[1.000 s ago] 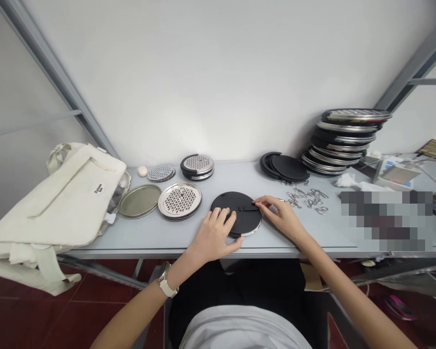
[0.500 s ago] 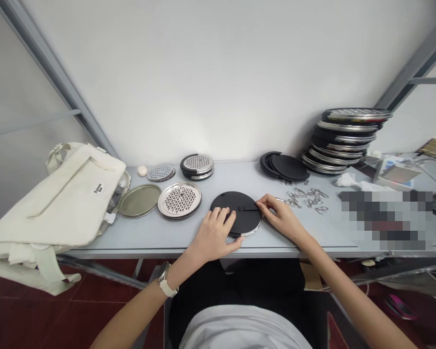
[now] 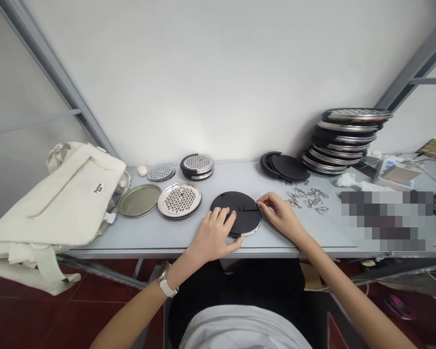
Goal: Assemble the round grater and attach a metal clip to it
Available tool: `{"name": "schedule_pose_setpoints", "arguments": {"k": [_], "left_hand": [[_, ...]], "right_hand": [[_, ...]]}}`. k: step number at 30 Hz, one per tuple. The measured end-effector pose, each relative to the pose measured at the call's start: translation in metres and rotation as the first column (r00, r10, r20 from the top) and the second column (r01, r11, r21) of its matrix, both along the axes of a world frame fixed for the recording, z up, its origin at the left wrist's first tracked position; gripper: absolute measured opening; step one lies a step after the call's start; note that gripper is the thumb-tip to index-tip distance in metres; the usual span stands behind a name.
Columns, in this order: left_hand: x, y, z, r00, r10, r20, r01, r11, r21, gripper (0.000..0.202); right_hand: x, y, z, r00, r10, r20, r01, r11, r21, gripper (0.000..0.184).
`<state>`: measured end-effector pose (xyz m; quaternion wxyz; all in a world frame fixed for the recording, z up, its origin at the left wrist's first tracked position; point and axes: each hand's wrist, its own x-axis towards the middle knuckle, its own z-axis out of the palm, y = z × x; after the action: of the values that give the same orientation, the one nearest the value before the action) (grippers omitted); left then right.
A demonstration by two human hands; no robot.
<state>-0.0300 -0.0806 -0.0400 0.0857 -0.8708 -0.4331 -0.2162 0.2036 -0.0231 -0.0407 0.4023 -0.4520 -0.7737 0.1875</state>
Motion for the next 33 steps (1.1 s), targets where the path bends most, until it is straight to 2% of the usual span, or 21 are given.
{"name": "schedule_pose_setpoints", "arguments": {"k": [5,12,20,33], "left_hand": [[-0.0002,0.0,-0.0004,1.0,-0.005,0.005,0.005,1.0,0.01,0.056],[0.0003,-0.0003,0.0004,1.0,-0.002,0.0,0.002,1.0,0.0,0.056],[-0.0002,-0.0002,-0.0002,1.0,-0.005,0.013,0.005,1.0,0.006,0.055],[0.0,-0.0004,-0.0001,1.0,-0.003,-0.001,0.003,1.0,0.007,0.056]], "right_hand": [[0.0007,0.0004,0.0003,1.0,0.011,-0.004,-0.011,0.999,0.032,0.017],[-0.0006,-0.0016,0.0017,1.0,0.004,-0.012,-0.004,0.999,-0.034,0.02],[-0.0029,-0.0032,0.0053,1.0,0.005,0.028,-0.004,1.0,-0.024,0.022],[-0.0028,-0.0037,0.0011,0.996,0.024,0.087,-0.019,0.998,-0.056,0.01]]}}
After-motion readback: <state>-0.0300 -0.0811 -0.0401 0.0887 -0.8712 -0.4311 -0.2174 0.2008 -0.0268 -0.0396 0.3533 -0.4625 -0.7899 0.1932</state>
